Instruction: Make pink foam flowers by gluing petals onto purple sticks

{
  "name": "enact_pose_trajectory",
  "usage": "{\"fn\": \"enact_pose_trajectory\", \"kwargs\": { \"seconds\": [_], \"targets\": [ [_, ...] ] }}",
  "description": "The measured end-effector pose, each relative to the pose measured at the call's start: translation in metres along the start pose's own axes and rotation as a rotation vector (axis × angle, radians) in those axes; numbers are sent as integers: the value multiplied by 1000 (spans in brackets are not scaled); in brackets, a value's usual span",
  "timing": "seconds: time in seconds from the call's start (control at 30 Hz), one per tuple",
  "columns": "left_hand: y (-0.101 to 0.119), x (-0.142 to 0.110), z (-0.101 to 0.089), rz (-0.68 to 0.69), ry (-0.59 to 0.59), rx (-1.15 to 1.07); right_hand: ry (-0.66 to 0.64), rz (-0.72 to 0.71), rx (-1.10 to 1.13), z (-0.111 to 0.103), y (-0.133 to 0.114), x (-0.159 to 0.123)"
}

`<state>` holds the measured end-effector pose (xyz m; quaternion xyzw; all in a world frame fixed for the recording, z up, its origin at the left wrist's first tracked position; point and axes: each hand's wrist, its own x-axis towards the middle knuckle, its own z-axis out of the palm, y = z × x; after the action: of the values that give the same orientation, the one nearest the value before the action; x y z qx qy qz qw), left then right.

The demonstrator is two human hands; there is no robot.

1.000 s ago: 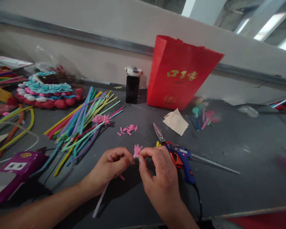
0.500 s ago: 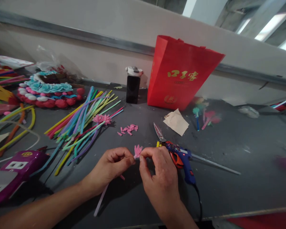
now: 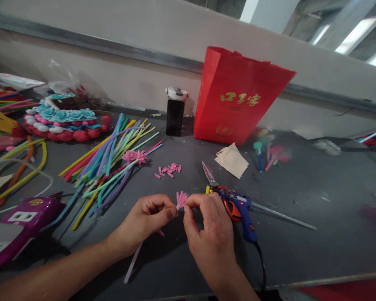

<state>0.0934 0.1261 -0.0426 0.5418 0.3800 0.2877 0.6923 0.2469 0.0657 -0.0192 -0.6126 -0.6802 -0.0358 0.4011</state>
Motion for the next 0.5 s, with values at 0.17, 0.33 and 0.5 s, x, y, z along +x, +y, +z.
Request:
{"fn": "enact_pose_trajectory", "kwargs": {
  "seconds": [0.17,0.33,0.5],
  "targets": [
    [2,1,0,6,6,-7,19,-6,-7,1,1,0],
    [5,0,0,-15,25,-100,70,-14,-7,0,1,2],
    [4,2,-3,-45,17,-265,125,0,-15,-5,0,2]
  ]
}}
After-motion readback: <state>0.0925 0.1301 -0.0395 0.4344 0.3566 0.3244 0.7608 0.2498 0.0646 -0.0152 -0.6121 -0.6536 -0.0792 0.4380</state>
